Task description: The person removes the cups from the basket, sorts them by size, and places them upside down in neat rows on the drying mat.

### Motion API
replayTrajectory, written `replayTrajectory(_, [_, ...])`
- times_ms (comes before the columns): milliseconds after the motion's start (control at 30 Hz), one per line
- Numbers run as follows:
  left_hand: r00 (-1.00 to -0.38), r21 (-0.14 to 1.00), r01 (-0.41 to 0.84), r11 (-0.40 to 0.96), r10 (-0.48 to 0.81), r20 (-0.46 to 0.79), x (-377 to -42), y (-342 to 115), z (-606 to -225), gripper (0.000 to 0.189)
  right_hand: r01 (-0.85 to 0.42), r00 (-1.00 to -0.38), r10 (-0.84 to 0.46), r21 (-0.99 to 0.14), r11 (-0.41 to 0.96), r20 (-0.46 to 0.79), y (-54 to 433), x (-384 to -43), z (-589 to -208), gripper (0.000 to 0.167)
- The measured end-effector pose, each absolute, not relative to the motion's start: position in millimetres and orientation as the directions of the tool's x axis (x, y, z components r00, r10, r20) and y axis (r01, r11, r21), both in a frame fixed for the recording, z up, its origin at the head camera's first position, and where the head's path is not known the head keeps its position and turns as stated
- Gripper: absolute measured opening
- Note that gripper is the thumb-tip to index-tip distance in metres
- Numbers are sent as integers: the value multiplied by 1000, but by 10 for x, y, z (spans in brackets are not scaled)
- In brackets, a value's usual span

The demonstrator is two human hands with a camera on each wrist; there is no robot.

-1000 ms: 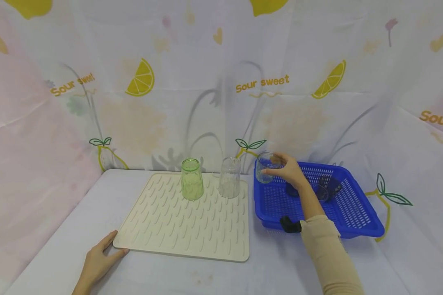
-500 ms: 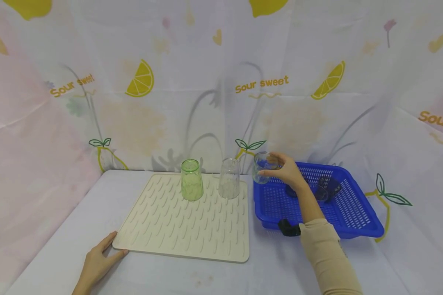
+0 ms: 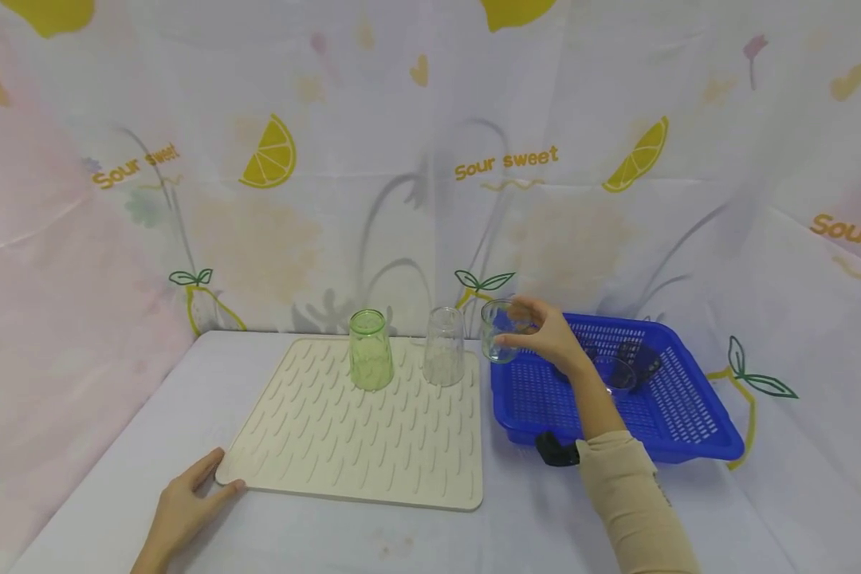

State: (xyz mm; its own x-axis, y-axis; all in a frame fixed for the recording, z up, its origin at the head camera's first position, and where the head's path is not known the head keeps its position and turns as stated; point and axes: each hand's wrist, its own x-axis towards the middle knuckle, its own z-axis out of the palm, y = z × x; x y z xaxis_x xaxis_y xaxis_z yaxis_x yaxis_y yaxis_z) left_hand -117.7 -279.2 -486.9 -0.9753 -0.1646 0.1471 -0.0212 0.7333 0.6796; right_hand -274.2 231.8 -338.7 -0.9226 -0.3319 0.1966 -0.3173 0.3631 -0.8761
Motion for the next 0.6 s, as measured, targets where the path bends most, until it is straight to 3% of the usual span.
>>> replayTrajectory(600, [-944,768,263,584,-8,329,-1487,-2245,-4298,53,-336,-903,-375,-889,310,210,2143,-2652,-3382,75])
